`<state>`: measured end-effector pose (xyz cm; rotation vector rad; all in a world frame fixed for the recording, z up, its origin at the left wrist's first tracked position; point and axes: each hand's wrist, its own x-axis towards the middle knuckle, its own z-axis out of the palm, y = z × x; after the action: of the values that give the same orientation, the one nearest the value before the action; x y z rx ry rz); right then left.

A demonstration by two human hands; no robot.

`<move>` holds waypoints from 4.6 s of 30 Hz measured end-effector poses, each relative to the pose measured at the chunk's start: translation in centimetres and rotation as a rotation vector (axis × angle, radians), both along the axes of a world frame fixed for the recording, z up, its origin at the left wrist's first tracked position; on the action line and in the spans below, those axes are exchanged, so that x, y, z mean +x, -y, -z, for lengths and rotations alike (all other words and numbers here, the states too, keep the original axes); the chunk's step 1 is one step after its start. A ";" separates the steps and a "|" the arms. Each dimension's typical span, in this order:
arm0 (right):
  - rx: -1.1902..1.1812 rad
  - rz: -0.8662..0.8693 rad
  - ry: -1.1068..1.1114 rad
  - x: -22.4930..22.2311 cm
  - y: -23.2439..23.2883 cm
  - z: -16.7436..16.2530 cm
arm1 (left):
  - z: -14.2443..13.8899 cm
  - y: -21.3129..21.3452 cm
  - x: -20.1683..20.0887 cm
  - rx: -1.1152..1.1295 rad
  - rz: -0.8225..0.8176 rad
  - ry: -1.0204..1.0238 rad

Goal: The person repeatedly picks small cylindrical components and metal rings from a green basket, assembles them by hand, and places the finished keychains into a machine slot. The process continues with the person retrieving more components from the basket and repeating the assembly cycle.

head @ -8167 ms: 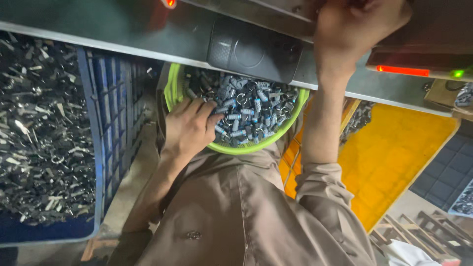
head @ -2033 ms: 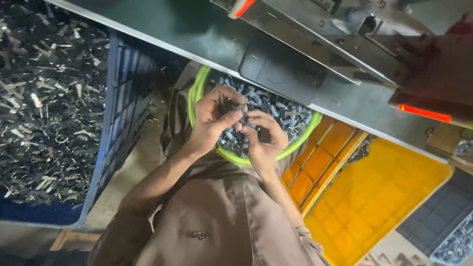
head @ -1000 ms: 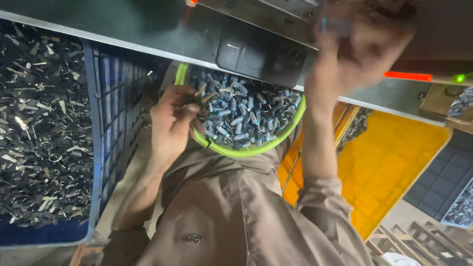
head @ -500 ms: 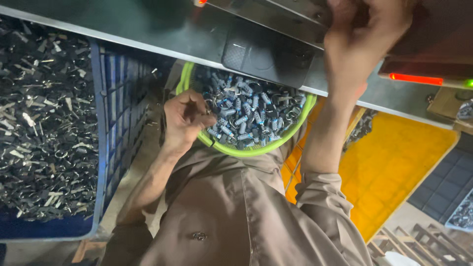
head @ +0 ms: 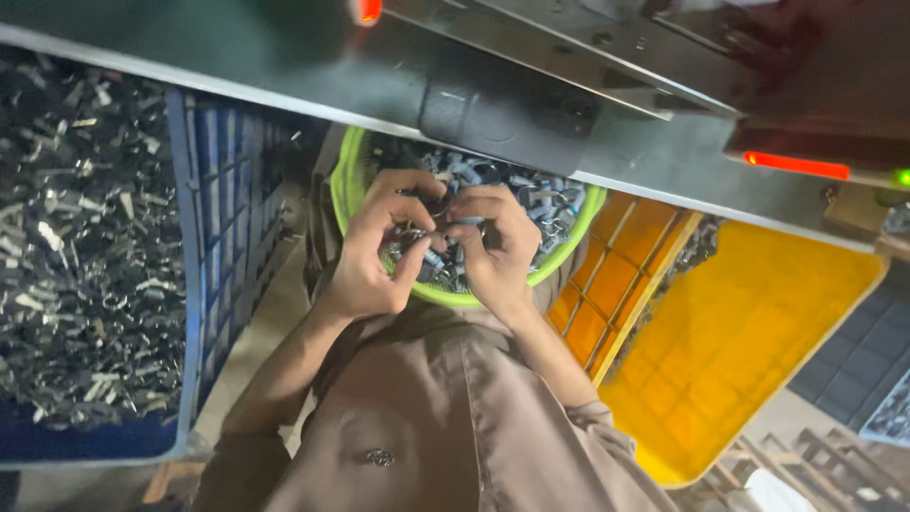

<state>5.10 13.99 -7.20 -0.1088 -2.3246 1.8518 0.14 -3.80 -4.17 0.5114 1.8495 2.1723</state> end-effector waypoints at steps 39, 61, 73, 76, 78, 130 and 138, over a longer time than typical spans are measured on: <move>0.993 0.071 -0.651 -14.1 -6.6 -13.0 | 3.3 1.1 1.7 0.222 0.065 0.472; 0.407 -0.163 -0.273 -1.0 -0.8 -3.3 | -0.5 -0.5 0.2 -0.117 -0.096 -0.018; -0.388 0.032 0.073 0.3 0.6 1.1 | 0.9 -0.7 0.7 -0.565 -0.337 -0.749; -0.308 0.241 -0.086 -0.9 -1.1 0.9 | 1.6 -0.2 0.8 -0.521 -0.366 -0.760; -0.197 0.388 -0.182 -2.5 -2.8 -0.7 | 1.9 0.0 1.0 -0.441 -0.434 -0.715; -1.288 0.141 0.331 0.1 -1.5 0.9 | -3.6 2.7 0.9 -0.168 -0.176 0.176; -0.105 0.172 -0.525 -9.0 -6.3 -6.3 | 1.1 2.6 1.3 0.242 -0.282 0.470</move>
<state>-3.92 20.31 -0.85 0.1440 -1.8057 1.6682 1.41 -6.45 -5.25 -0.2274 1.4821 2.4401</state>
